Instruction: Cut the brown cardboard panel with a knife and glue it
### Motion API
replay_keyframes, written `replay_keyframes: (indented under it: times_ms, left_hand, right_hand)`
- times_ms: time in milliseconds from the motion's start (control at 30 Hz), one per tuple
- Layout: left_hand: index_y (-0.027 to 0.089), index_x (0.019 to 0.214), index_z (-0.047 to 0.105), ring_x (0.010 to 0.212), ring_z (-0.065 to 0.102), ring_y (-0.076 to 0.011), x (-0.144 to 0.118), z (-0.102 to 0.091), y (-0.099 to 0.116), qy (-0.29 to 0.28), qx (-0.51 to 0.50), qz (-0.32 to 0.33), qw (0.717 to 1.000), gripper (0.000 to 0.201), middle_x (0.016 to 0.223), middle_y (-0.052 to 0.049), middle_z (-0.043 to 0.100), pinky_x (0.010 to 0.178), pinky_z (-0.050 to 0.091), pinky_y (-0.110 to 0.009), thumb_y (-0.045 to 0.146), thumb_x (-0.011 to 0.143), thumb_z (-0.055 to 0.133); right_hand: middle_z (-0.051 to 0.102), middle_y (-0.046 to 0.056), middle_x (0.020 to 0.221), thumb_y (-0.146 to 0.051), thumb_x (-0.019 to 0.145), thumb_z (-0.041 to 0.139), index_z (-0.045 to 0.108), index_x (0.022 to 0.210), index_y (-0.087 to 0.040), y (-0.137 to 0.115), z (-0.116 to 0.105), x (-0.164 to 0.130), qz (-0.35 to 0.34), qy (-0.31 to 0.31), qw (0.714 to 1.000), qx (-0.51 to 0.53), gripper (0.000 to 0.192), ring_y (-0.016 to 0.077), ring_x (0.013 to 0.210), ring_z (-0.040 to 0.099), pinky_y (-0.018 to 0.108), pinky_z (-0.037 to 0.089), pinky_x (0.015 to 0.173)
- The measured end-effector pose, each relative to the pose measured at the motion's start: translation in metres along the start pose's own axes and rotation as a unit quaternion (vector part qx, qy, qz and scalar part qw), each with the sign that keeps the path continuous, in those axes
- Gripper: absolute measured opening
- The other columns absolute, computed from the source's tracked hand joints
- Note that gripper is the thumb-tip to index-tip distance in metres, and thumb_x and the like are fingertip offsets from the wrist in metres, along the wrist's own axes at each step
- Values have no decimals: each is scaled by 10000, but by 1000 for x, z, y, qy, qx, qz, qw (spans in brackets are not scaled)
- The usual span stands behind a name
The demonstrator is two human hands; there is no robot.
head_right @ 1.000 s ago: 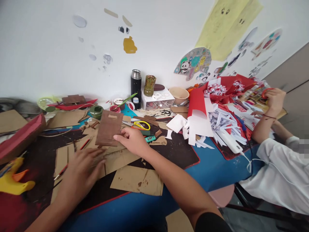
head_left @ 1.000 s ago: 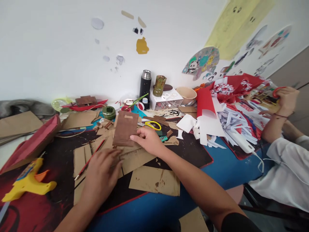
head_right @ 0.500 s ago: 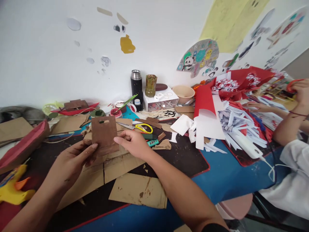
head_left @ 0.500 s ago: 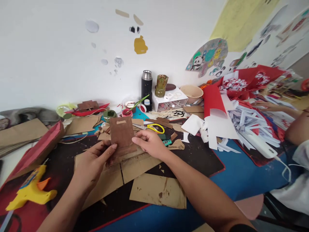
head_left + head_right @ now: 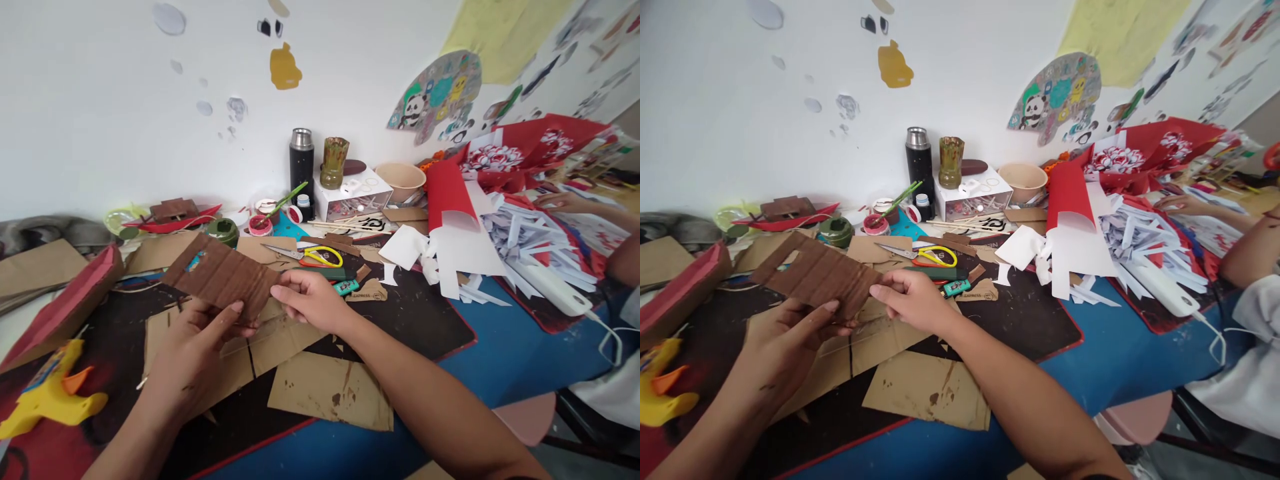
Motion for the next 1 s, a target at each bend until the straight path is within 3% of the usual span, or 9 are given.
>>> replay_keyframes:
  times_ms: [233,500,633,800,1000]
  left_hand:
    - [182,851,835,662,754,-205,-9,7,0,-13,-51,-67,996,489,821,-65,818,554,651,-275,399,494,1089]
    - [177,795,837,643,719,-182,-12,10,4,-27,-73,-91,993,433,801,-73,813,520,619,-254,345,471,1069]
    - [169,773,847,641,710,-184,-10,10,3,-11,-65,-73,995,426,753,-73,799,513,607,-249,340,456,1075]
    - [138,811,850,641,713,-190,-9,11,1,3,-62,-61,996,441,758,-93,799,521,611,-254,338,481,1063]
    - [179,940,819,638,724,-212,-14,17,3,-35,-81,-82,993,493,824,-64,801,481,575,-279,368,548,1051]
  right_hand:
    - [587,-100,550,-680,864,863,617,961,-234,-3,4,-2,15,-2,998,53,518,70,421,366,235,233,442]
    - [552,-114,550,-667,836,891,611,940,-241,-3,8,-3,12,-10,996,88,520,74,439,382,227,240,436]
    - [563,-106,572,-648,828,909,647,983,-226,0,8,-3,19,-7,995,95,520,80,465,418,229,248,447]
    - [583,-96,602,-616,853,910,671,1048,-212,0,9,-3,19,-15,995,94,508,79,477,421,236,257,461]
    - [510,-126,535,-621,835,921,629,926,-237,1,8,-3,17,-4,996,87,491,82,447,382,234,259,450]
Point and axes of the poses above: each hand's wrist, its own x-axis towards the middle knuckle, its own z-axis out of the palm, y = z × x, the point moved 4 cm from there along x, towards the middle knuckle
